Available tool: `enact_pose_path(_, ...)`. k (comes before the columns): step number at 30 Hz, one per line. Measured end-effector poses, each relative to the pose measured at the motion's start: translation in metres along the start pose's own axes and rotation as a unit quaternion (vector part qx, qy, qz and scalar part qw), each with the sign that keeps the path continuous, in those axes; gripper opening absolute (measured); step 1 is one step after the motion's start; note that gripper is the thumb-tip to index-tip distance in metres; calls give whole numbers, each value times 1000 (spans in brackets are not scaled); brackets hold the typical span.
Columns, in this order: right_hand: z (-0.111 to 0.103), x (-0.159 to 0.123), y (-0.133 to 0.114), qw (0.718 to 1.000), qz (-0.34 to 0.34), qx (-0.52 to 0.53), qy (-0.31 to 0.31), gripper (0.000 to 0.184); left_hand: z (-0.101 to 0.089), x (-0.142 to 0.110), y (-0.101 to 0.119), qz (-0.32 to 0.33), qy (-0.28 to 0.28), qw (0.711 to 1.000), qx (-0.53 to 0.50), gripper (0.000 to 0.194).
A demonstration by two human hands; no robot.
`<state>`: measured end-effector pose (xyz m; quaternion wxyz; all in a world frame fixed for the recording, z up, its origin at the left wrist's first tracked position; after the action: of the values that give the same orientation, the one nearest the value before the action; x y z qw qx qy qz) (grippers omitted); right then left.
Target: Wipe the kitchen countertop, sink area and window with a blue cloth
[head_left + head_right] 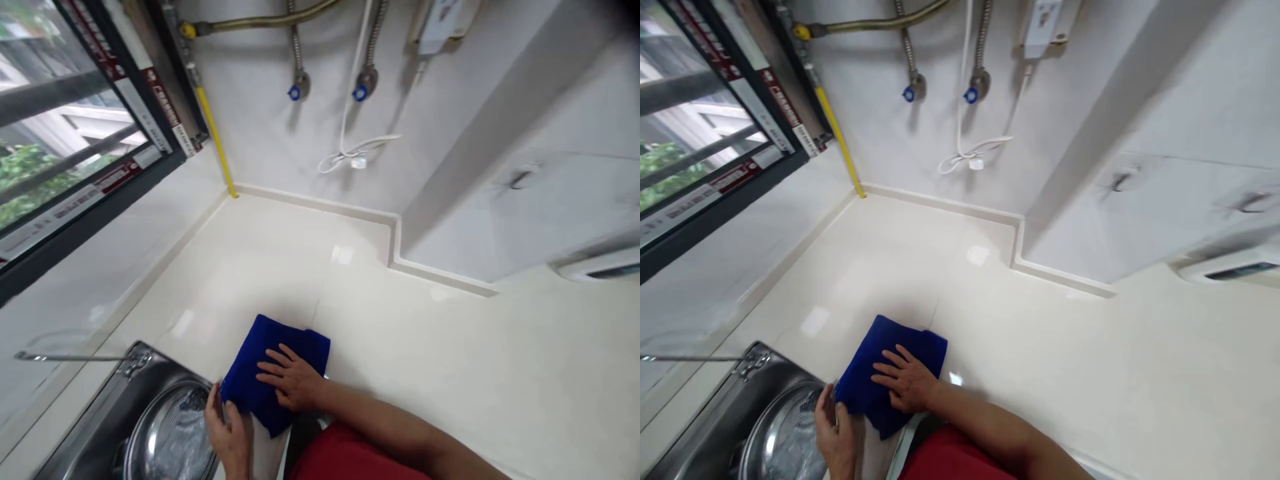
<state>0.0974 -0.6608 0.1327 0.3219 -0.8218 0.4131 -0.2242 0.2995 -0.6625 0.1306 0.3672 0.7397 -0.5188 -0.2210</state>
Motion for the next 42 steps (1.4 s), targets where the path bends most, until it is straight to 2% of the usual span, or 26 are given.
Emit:
enact_pose_path(5,-30,-53,32,996,69,-14,57,63,29,19,45,147,-14,987,62,53)
enact_pose_path(10,-53,-112,56,986,143,-21,86,68,66,48,85,203,-66,974,78,47)
enact_pose_path(15,-76,-179,71,963,227,-46,138,71,119,72,116,214,-168,953,130,45)
enact_pose_path(17,-84,-211,74,949,262,-65,163,71,134,77,120,200,-177,952,147,45)
enact_pose_path(19,-90,-247,76,930,302,-88,191,70,140,80,118,171,-157,961,152,45)
enact_pose_path(21,-96,-286,78,903,348,-113,223,69,142,82,116,154,-136,969,135,43)
enact_pose_path(24,-104,-346,81,850,422,-152,275,66,144,81,116,169,-121,968,139,41)
enact_pose_path(29,-114,-447,89,737,547,-222,329,60,143,80,120,192,-108,961,166,39)
enact_pose_path(37,-118,-617,90,565,652,-279,422,60,145,84,107,177,-128,968,124,39)
enact_pose_path(39,-118,-649,91,532,673,-272,436,61,144,85,106,173,-129,969,118,38)
enact_pose_path(42,-116,-674,92,505,695,-260,441,63,143,85,111,179,-125,968,120,37)
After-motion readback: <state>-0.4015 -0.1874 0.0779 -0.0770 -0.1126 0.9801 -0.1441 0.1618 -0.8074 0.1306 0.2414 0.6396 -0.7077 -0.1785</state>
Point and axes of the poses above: each hand's wrist, its own x-axis towards the middle knuckle, its own z-axis out of the palm, y = z × x, the point moved 8 cm from there along x, towards the middle knuckle, and after that the axes turned 10 degrees about x, right-handed, at the moved point
